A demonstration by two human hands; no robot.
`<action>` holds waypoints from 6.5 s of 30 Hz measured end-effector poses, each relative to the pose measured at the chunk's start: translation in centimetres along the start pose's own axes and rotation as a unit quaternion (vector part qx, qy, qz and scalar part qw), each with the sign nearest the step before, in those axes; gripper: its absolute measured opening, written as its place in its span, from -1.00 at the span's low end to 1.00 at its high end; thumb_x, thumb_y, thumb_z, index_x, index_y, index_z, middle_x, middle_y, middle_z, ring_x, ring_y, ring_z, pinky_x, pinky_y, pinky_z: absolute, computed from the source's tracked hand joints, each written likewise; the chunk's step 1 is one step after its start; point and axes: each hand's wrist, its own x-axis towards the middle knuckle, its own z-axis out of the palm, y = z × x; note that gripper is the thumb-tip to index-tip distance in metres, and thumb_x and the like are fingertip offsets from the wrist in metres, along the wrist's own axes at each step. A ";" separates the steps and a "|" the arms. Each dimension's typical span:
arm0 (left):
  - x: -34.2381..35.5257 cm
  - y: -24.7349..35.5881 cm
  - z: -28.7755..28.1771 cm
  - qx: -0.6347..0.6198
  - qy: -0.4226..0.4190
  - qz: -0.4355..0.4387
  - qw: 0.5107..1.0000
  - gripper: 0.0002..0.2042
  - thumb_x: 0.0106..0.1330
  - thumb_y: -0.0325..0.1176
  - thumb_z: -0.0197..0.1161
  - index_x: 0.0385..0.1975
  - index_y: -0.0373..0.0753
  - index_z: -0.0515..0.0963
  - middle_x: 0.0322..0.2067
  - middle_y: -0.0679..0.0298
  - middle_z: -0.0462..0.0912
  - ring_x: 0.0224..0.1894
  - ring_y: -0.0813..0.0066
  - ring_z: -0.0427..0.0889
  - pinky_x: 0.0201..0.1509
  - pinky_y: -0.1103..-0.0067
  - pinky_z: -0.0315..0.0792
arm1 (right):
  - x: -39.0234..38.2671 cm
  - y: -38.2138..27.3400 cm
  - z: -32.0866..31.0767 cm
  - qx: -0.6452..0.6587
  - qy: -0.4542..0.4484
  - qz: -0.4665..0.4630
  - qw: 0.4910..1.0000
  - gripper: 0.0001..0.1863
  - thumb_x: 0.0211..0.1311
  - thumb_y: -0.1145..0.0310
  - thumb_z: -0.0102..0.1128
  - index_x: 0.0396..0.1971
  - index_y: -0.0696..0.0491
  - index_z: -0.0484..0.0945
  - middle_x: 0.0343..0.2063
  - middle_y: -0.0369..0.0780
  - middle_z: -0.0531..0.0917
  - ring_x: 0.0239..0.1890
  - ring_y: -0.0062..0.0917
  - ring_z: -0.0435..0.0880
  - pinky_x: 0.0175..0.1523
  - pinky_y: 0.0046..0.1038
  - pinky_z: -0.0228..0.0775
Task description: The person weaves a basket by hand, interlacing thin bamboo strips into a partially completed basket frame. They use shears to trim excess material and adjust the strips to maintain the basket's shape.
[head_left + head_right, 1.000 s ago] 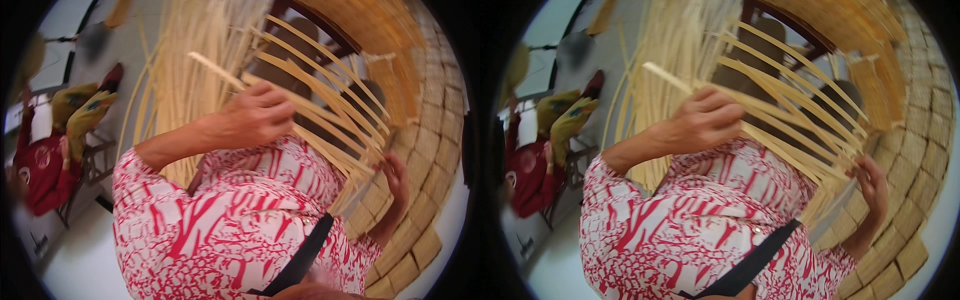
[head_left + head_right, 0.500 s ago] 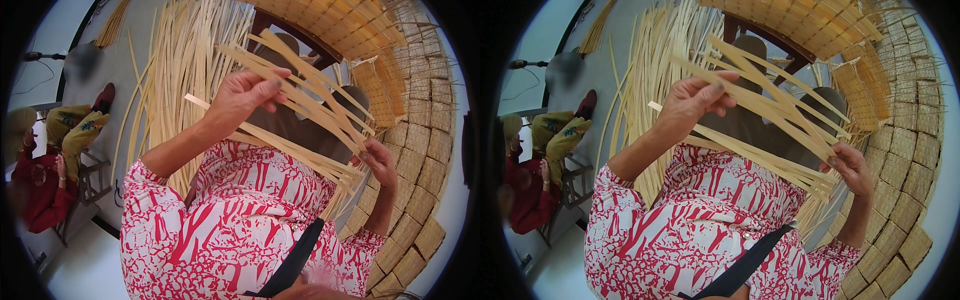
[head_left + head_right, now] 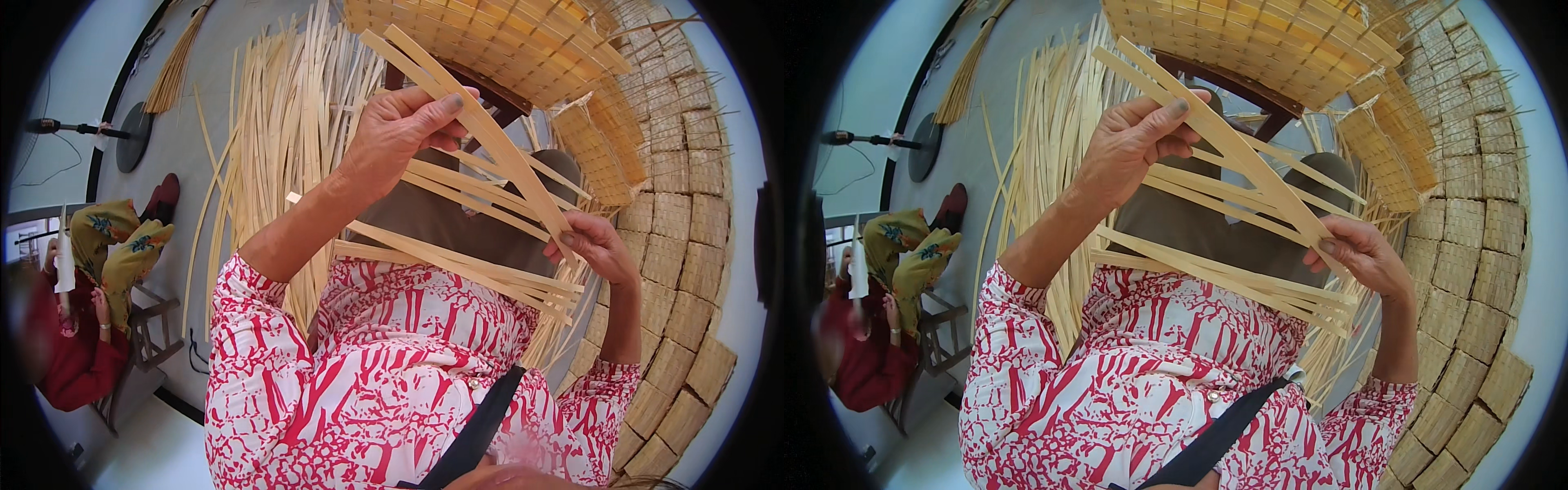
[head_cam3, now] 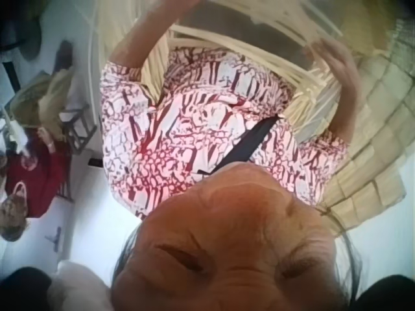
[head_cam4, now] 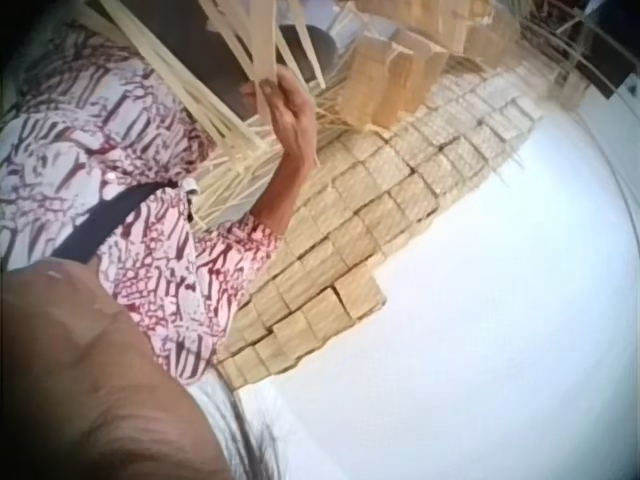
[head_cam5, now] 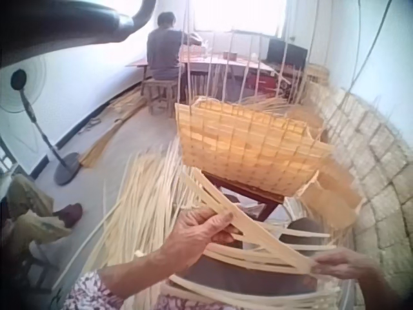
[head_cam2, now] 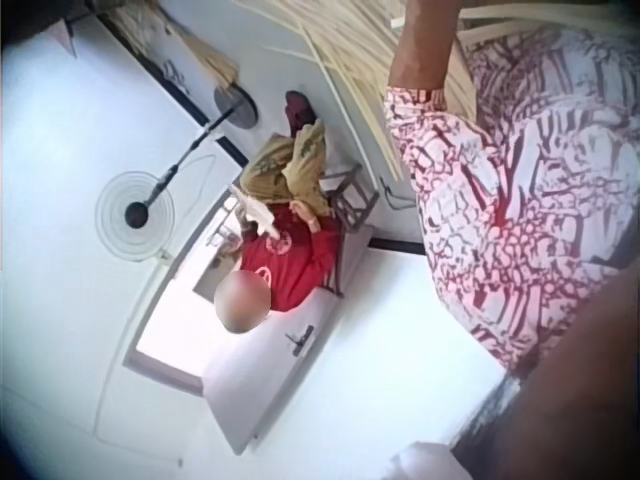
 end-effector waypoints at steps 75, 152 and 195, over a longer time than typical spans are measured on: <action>18.1 23.7 -7.4 0.333 0.140 0.304 0.882 -0.62 0.04 0.05 0.53 -0.42 -0.09 0.58 -0.44 0.39 0.61 -0.36 0.65 0.57 -0.24 0.65 0.42 | 10.7 -1.4 -14.8 0.323 0.399 -0.304 0.803 -0.68 0.43 0.53 -0.07 0.14 0.20 0.39 0.02 -0.14 0.57 0.05 -0.43 0.58 0.12 -0.28 0.58; 18.8 18.5 19.1 0.603 -0.436 0.016 0.668 -0.21 0.26 -0.37 0.25 0.47 -0.11 -0.02 -0.45 0.22 0.73 -0.70 0.70 0.54 -0.66 0.76 0.38 | 11.6 -5.3 -7.3 0.372 0.367 -0.339 0.782 -0.77 0.45 0.47 -0.05 0.01 0.15 0.50 -0.16 -0.15 0.67 -0.09 -0.49 0.66 0.00 -0.40 0.64; 12.1 7.8 10.5 0.681 -0.225 0.565 0.407 -0.89 0.13 -0.31 0.23 -0.47 -0.21 0.57 -0.50 0.18 0.64 -0.40 0.20 0.72 -0.47 0.36 0.54 | 11.8 -19.5 -9.9 -0.446 0.273 -0.183 0.833 -0.91 0.17 0.62 0.08 -0.40 0.21 0.58 -0.56 -0.25 0.65 -0.50 -0.64 0.57 -0.35 -0.50 0.44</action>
